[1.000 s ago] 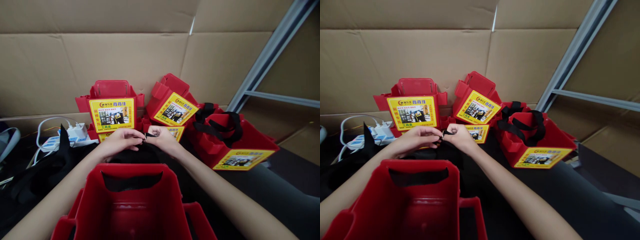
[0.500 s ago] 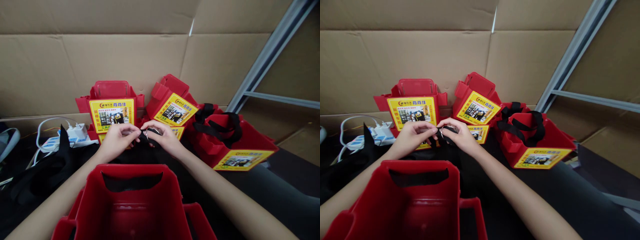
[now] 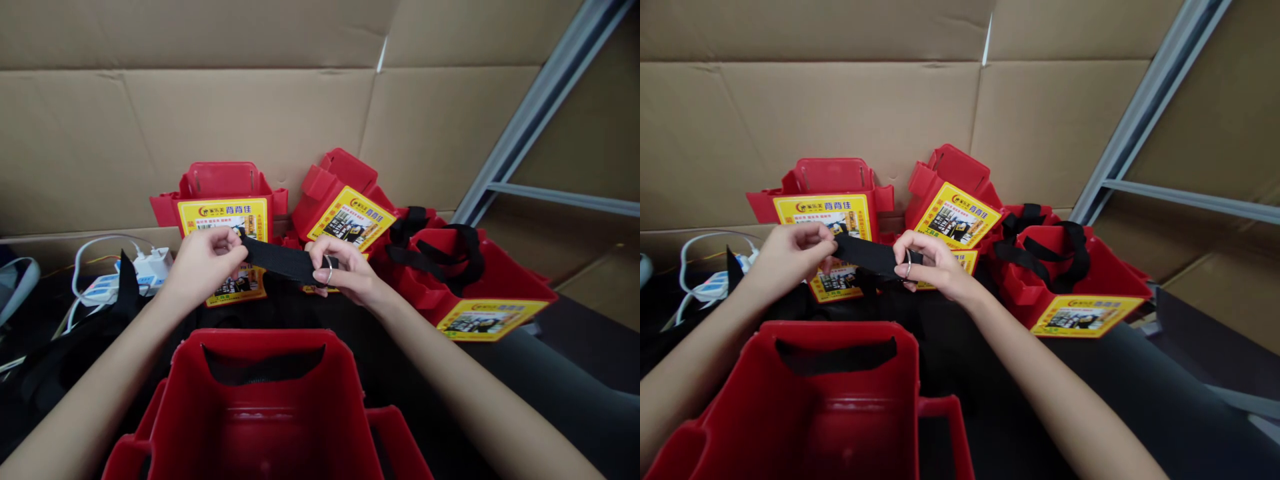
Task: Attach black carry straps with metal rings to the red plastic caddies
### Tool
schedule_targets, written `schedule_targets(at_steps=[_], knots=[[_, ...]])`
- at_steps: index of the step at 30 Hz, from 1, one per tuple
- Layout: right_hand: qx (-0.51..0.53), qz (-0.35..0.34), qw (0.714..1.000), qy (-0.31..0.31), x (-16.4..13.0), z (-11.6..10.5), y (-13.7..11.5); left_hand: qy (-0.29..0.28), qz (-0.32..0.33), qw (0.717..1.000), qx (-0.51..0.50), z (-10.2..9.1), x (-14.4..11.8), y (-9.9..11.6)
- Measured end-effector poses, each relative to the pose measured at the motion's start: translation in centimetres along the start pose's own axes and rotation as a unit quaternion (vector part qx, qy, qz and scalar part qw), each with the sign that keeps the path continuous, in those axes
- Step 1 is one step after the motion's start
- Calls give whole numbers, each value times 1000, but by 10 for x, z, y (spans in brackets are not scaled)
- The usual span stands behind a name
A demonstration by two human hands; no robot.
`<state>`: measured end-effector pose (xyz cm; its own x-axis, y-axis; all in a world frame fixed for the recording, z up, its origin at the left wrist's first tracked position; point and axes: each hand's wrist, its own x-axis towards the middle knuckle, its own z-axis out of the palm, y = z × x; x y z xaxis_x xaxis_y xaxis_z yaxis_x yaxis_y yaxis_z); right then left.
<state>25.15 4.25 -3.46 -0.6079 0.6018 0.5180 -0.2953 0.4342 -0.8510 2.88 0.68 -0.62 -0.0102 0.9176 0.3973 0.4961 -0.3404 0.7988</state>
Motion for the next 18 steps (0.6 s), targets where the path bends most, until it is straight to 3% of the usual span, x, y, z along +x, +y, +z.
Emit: schedule_targets(at_steps=[5, 8, 11, 13, 15, 18], knots=[[42, 11, 999, -4, -1, -1, 1, -18, -44, 990, 136, -10, -4, 5], [35, 25, 999, -7, 0, 0, 1, -33, 3, 973, 230, -14, -6, 2], [-45, 77, 995, -34, 2, 6, -3, -61, 67, 952, 293, -14, -8, 1], [-96, 104, 988, -57, 2, 12, -8, -78, 91, 961, 249, -11, -10, 3], [-121, 106, 985, -67, 3, 18, -13, -137, 102, 977, 130, -6, -11, 7], [-139, 77, 986, -49, 2, 25, -19, -234, 92, 968, -21, 3, -11, 9]])
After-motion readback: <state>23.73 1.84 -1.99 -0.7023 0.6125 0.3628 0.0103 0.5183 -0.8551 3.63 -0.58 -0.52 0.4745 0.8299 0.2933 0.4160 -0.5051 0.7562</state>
